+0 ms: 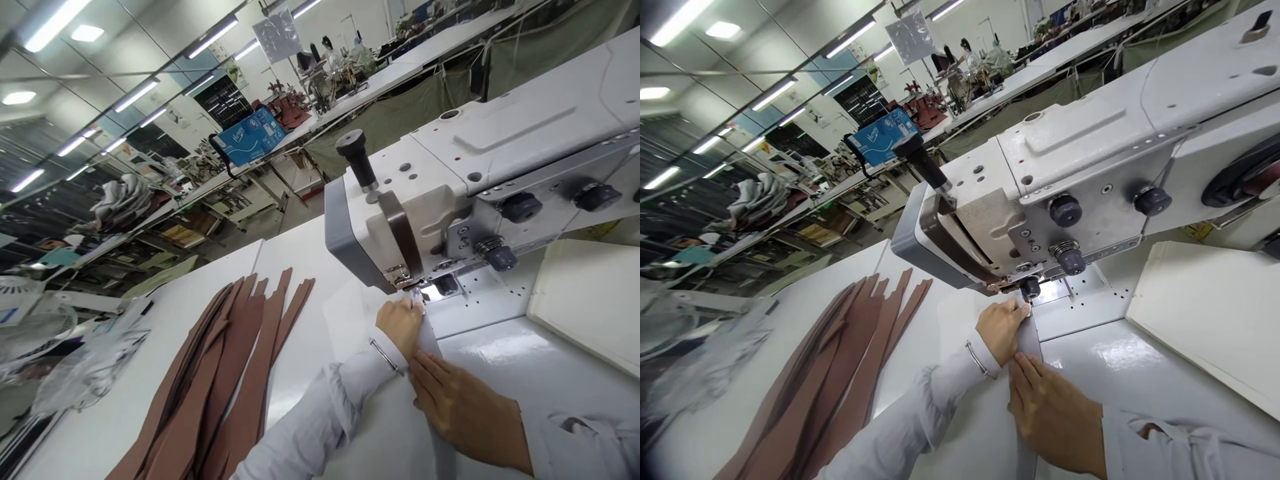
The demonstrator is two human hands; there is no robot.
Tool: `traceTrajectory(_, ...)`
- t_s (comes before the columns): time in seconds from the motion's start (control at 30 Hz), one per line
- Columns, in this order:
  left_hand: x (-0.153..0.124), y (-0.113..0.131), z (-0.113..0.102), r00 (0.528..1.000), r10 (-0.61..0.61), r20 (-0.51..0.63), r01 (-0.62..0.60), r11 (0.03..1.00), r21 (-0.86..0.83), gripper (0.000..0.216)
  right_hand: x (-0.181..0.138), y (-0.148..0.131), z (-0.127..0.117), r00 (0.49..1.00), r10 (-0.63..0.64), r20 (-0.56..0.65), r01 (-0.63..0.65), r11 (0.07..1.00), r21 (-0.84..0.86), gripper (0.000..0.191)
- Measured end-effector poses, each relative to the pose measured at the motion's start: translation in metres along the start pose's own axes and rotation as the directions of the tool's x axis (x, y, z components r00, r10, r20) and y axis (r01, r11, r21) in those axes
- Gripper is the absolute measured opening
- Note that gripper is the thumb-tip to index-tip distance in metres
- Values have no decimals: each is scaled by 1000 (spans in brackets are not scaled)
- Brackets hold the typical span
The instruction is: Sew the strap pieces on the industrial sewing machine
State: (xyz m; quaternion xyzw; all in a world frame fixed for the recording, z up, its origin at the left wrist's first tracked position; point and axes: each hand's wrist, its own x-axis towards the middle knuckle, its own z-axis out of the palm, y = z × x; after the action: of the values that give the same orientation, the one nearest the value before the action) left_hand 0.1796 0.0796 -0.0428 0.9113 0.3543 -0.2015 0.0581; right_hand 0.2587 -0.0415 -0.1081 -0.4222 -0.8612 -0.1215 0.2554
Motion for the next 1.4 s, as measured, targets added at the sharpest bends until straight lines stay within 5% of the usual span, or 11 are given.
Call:
traceTrajectory(0.67, 15, -13, 17, 965, 103, -240, -74, 989, 128, 22, 7, 14, 12, 997, -69, 46, 72, 995, -70, 31)
traceTrajectory(0.8, 12, -16, 29, 935, 64, -348, -39, 996, 78, 22, 10, 16, 12, 997, -68, 47, 71, 995, -68, 32)
traceTrajectory(1.13, 21, -18, 25, 949, 1, -317, 9, 1000, 30, 28, -4, 8, 3, 998, -52, 34, 53, 998, -35, 31)
traceTrajectory(1.4, 1, -14, 36, 900, -10, -435, -57, 988, -141, 26, -1, 15, 8, 996, -82, -25, 81, 996, -32, 31)
